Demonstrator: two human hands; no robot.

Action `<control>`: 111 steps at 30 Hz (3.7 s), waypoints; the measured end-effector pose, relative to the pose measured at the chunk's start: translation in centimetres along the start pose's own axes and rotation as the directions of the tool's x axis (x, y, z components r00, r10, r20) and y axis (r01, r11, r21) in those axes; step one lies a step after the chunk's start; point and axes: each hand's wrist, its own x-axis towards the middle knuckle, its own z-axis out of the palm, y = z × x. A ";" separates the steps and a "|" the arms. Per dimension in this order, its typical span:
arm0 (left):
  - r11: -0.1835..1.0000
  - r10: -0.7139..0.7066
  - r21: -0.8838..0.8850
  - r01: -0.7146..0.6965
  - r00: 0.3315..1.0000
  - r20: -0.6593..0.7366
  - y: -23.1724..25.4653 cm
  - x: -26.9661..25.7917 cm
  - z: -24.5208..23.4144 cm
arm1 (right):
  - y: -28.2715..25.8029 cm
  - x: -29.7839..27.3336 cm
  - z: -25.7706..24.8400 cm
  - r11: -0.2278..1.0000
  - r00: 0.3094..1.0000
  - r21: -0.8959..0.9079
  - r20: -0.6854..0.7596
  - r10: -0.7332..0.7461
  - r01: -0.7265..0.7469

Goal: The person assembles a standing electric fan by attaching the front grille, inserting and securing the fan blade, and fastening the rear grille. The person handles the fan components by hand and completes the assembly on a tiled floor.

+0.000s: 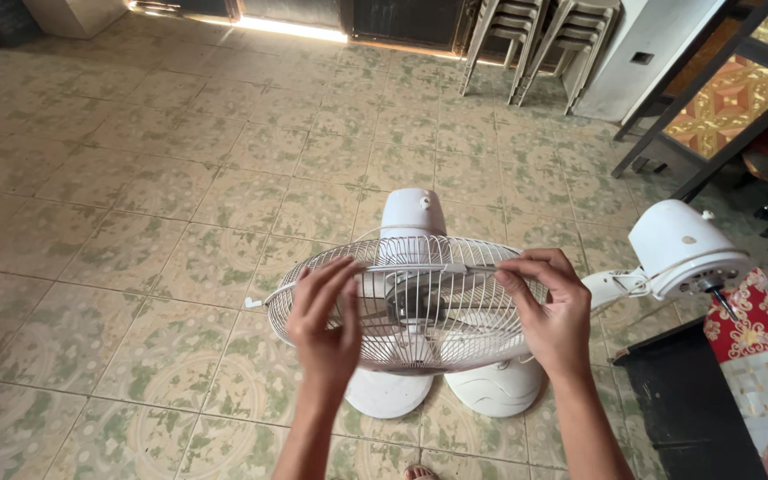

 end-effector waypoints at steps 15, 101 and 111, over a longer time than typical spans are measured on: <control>0.959 0.284 -0.040 -0.281 0.941 0.187 8.0 1.3 4.5 | -1.6 -0.2 0.7 0.990 0.993 -0.104 -0.056 -0.099 0.093; 0.829 0.304 0.182 -0.529 0.699 0.647 12.0 0.2 13.5 | 19.5 -8.0 -4.3 0.991 0.992 -0.049 0.014 0.123 -0.122; 0.796 0.316 0.242 -0.555 0.722 0.616 11.1 -0.4 14.3 | 18.9 -7.4 -4.5 0.997 0.997 0.000 0.030 0.078 -0.078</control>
